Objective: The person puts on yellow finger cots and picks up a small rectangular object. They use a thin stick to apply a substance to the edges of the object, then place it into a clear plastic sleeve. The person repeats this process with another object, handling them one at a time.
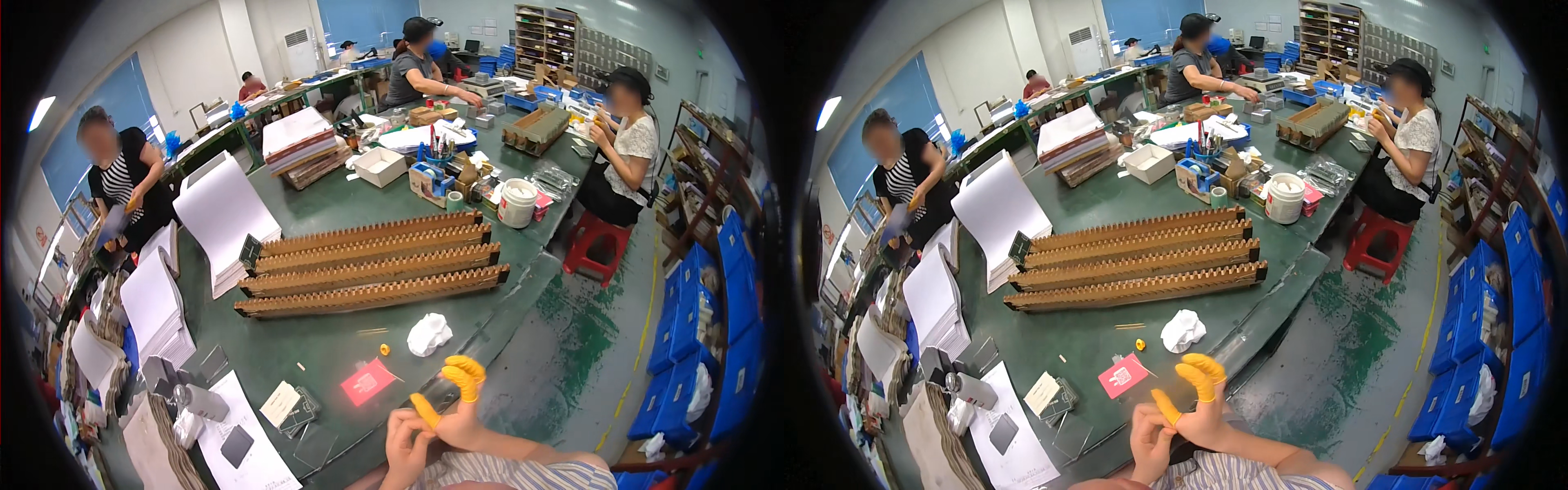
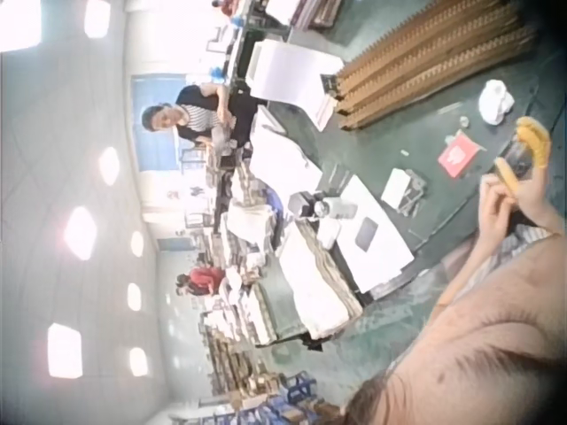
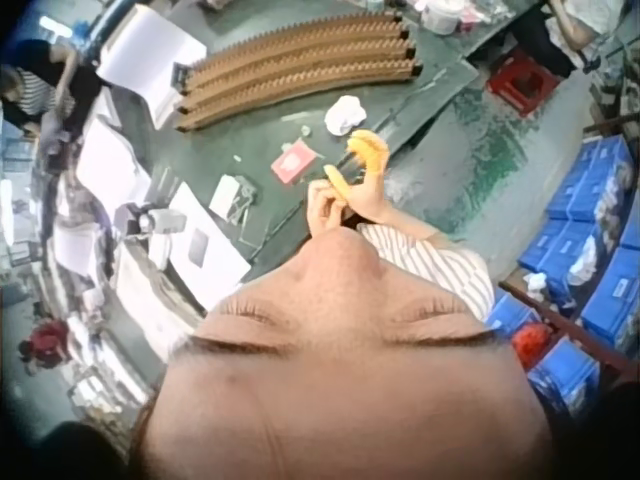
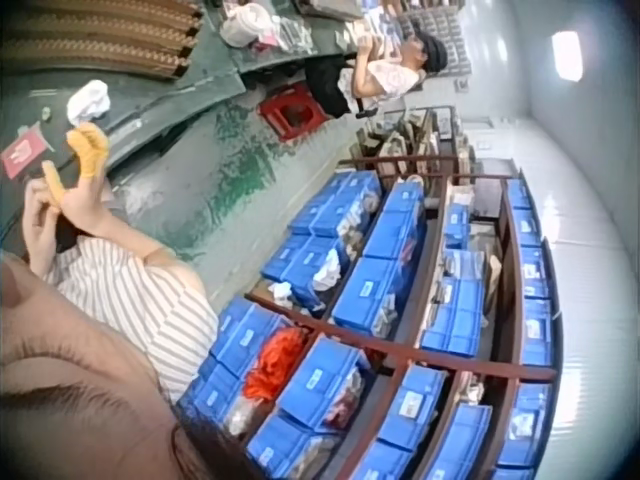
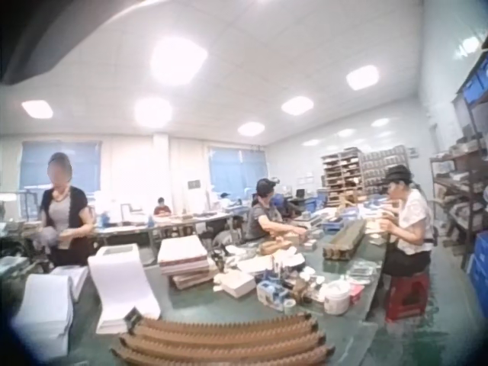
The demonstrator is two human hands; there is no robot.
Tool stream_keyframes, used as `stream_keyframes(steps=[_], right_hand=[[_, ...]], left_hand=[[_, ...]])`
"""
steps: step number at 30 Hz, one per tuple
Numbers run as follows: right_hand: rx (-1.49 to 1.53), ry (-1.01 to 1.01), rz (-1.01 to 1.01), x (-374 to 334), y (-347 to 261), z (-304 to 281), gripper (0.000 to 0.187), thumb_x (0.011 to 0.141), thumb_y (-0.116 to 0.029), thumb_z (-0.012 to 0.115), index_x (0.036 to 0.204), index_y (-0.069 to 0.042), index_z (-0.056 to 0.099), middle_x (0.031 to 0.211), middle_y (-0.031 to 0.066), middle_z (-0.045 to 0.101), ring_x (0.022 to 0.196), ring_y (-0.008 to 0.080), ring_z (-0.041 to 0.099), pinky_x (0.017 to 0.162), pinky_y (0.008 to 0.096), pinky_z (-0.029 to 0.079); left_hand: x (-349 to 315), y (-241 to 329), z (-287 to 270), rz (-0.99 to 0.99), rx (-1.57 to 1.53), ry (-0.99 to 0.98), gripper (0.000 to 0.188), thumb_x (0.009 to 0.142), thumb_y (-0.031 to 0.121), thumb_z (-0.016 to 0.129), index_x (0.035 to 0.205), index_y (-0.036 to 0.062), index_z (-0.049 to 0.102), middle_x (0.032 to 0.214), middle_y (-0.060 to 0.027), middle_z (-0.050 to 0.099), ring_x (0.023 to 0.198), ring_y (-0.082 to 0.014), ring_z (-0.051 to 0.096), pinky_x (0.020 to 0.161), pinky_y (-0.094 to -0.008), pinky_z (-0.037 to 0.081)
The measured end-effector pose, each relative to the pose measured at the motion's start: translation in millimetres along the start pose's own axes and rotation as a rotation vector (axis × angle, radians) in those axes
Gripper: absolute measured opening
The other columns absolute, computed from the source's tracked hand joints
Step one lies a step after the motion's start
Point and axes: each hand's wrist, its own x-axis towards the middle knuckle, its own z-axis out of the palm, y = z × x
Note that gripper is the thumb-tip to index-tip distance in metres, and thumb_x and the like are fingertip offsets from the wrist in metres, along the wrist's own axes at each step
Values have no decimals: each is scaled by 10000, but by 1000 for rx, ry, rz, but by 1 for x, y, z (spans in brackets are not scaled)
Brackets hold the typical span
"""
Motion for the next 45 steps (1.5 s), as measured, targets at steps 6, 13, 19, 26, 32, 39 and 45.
stream_keyframes(steps=[6,13,19,26,32,39,45], right_hand=[[-377,81,-186,12,18,-1,483,622,-43,800,1055,-155,619,1189,125,493,1104,301,458,1023,471,329],[-229,-45,-105,17,10,8,469,658,-52,791,1095,-134,644,1191,117,502,1077,286,468,984,430,365],[-196,-131,-92,16,12,9,571,675,-71,811,1196,-86,578,1245,138,491,1105,303,481,958,399,398],[-134,-337,43,11,21,16,957,685,-61,796,1447,-56,219,1446,166,314,1238,325,408,1051,440,336],[112,-491,132,2,-4,15,992,745,-44,747,1499,-92,105,1507,180,210,1319,324,356,1099,437,285],[159,-732,148,-14,-15,18,898,698,-11,712,1460,-149,257,1498,222,186,1354,429,237,1087,534,243],[237,-714,181,-21,-11,18,755,654,-10,708,1344,-108,416,1477,214,246,1367,429,199,1097,525,218]], left_hand=[[-4,-8,-4,190,118,-291,91,930,82,571,936,39,491,954,-99,482,893,-215,485,817,-317,387],[-1,-10,-6,216,38,-114,141,855,-3,606,959,53,529,1023,-121,500,979,-263,514,866,-354,420],[-1,-7,-14,21,-214,-145,101,887,-25,575,962,13,519,951,-106,588,858,-195,565,812,-320,465],[-5,7,-4,-33,-139,100,235,897,-61,531,1113,5,466,1069,-137,561,951,-180,569,844,-307,465],[13,29,-30,249,336,321,236,797,-17,602,1021,33,544,1107,-135,495,1069,-272,468,976,-391,340],[39,43,-31,-111,38,176,266,805,113,709,1062,64,663,981,-12,688,1089,-185,542,1002,-355,316],[31,34,-33,-216,-208,104,259,744,-47,730,982,-6,638,992,-41,601,970,-129,577,845,-273,467]])
